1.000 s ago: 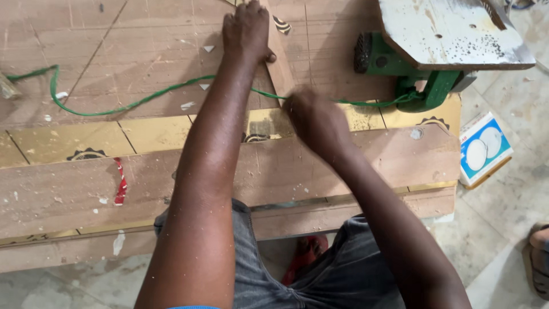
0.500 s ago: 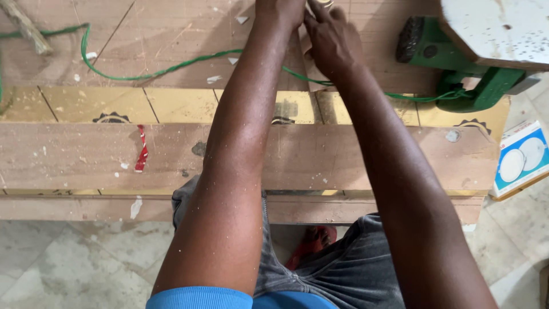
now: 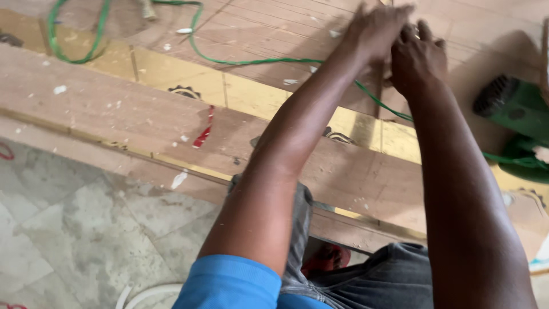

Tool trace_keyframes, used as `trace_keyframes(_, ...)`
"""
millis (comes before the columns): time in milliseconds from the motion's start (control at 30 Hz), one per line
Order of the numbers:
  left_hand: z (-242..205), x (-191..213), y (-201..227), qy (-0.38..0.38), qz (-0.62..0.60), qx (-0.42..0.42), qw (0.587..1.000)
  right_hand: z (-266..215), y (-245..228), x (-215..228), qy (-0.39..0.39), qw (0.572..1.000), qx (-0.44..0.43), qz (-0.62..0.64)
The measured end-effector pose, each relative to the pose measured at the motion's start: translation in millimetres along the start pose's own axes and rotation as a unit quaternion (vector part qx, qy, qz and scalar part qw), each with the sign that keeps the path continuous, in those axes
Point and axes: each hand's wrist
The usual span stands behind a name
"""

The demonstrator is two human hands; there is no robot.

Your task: The person uses a green handheld power saw to cut a long wooden plank into smaller pieces on a workbench. They repeatedly position the wood, cut it, and then handle the resulting pieces, occasionally picking up and inspecting a white plastic strip.

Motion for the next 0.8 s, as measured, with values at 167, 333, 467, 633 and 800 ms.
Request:
trace_keyframes(167,-86,105,-23,-0.05,-0.176,-0.009,0.983,-2,1,-1,0.038,0.999,0.013,-0.018)
trace_keyframes(333,-173,214,-55,-0.124,-0.178,0.003,0.976,-2,0,-5,0.051,0.998,0.028,0.002)
trace_keyframes(467,-177,215,-40,-0.154,-0.141,-0.086,0.974,0,8,-13,0.074,0.997,0.034,0.004)
trace_keyframes(633,-157,180,-8,-0.169,-0.158,-0.108,0.967,4,3,-17,0.07,0.997,0.009,0.018)
trace_keyframes(800,-155,165,6,-0.196,-0.133,-0.097,0.967,2,-7,-11,0.091,0.993,-0.015,0.068)
Point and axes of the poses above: each hand's wrist, its own z-axis towards the middle knuckle, its own x-axis out of the back of the hand, y = z × x, and after that the axes turned 7 degrees about x, right-handed
